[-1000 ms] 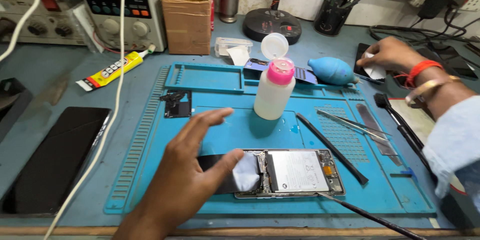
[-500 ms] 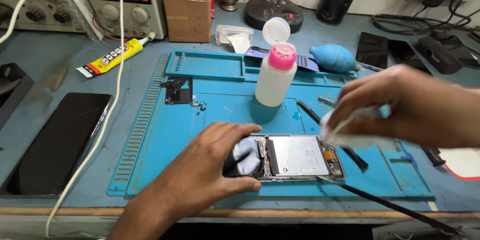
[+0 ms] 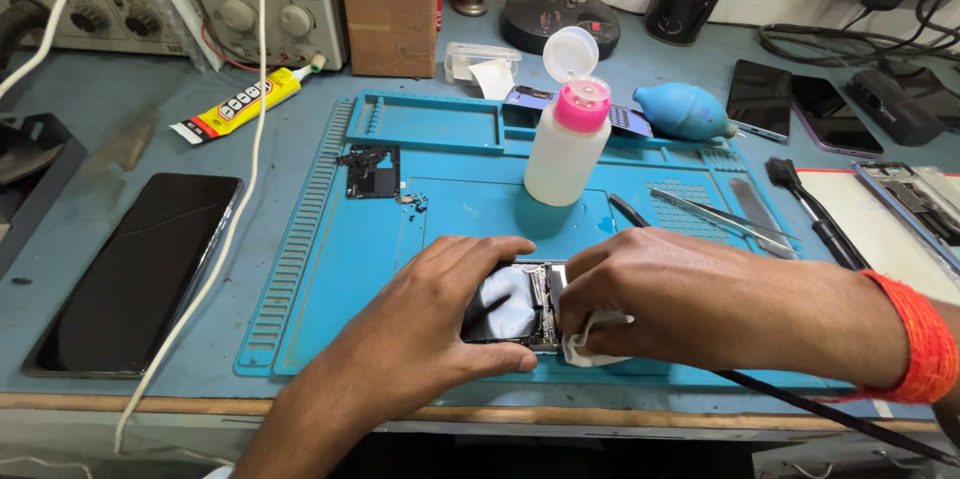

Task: The person applies liquid from a small bottle onto a brush and brushes the internals of an opened smartphone, wipes the interior with a tissue, connects the phone to a bench power supply to test it, then uses tweezers to work inside the phone and reassembles the device by hand.

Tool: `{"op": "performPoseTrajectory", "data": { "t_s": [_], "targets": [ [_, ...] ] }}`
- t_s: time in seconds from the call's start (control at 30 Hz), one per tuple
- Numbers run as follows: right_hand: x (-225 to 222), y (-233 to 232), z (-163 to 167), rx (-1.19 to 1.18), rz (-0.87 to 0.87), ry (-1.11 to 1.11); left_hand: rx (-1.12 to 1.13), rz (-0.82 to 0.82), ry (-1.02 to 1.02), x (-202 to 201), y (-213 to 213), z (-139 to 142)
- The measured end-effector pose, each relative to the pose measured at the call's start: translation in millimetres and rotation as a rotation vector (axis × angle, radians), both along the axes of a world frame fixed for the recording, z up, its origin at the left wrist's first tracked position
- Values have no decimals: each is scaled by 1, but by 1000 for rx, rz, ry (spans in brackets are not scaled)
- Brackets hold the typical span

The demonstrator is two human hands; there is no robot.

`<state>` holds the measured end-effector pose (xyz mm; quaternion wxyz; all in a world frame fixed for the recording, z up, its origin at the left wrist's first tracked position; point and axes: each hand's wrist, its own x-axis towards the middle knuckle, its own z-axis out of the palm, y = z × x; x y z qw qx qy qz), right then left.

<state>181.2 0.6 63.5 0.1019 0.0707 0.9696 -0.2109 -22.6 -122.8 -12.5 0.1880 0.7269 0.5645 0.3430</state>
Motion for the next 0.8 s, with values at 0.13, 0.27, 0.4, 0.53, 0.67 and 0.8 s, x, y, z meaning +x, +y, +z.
{"op": "performPoseTrajectory", "data": {
  "t_s": [0.13,0.27,0.4,0.53,0.67,0.8],
  "targets": [
    [-3,-3,-2,62,-153,-137,-24,2,-29,0,0,1],
    [-4,-6,3,93,-178,-163,-57,17,-58,2,0,7],
    [-3,-11,10,200,-279,-300,-226,89,-51,5,-1,13],
    [-1,-18,24,201,-217,-255,-146,64,-72,6,-2,15],
    [8,-7,41,186,-749,-415,-127,60,-84,5,-3,14],
    [54,51,44,275,-853,-20,-145,73,-77,5,-4,9]
  ]
}}
